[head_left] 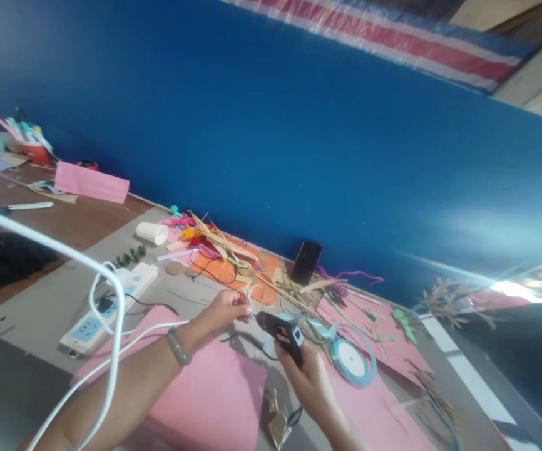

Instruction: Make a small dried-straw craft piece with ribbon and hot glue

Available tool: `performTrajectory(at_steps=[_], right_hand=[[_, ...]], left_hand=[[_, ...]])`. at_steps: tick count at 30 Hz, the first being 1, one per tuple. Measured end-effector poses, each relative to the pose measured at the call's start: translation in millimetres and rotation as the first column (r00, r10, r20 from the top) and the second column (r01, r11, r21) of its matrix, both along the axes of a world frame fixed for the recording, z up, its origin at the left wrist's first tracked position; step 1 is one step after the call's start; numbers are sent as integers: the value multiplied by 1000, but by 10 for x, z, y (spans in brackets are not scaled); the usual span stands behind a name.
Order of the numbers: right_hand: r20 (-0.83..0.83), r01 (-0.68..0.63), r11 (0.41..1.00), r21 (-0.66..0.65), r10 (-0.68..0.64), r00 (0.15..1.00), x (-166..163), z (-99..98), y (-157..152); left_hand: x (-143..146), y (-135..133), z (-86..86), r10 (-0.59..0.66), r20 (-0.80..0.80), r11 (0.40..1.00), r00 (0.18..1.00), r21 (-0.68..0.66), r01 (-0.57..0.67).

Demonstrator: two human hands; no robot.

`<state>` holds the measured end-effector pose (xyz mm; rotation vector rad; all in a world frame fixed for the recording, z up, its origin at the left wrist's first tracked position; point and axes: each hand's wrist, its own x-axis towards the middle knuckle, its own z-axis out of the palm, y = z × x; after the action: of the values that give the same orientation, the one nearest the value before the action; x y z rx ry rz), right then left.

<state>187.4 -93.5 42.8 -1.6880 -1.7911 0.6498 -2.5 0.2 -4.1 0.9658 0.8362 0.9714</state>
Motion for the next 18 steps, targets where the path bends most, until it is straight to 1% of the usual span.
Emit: performTrajectory(at_steps=[10, 18], right_hand=[[68, -9, 999, 36, 6, 998, -3, -30, 10], [113, -19, 999, 42, 14, 994, 16, -64, 22]], left_hand=[[2, 36, -80, -20, 14, 1000, 1000, -20, 20], [-5, 13, -28, -28, -2, 1000, 1000, 6, 28]])
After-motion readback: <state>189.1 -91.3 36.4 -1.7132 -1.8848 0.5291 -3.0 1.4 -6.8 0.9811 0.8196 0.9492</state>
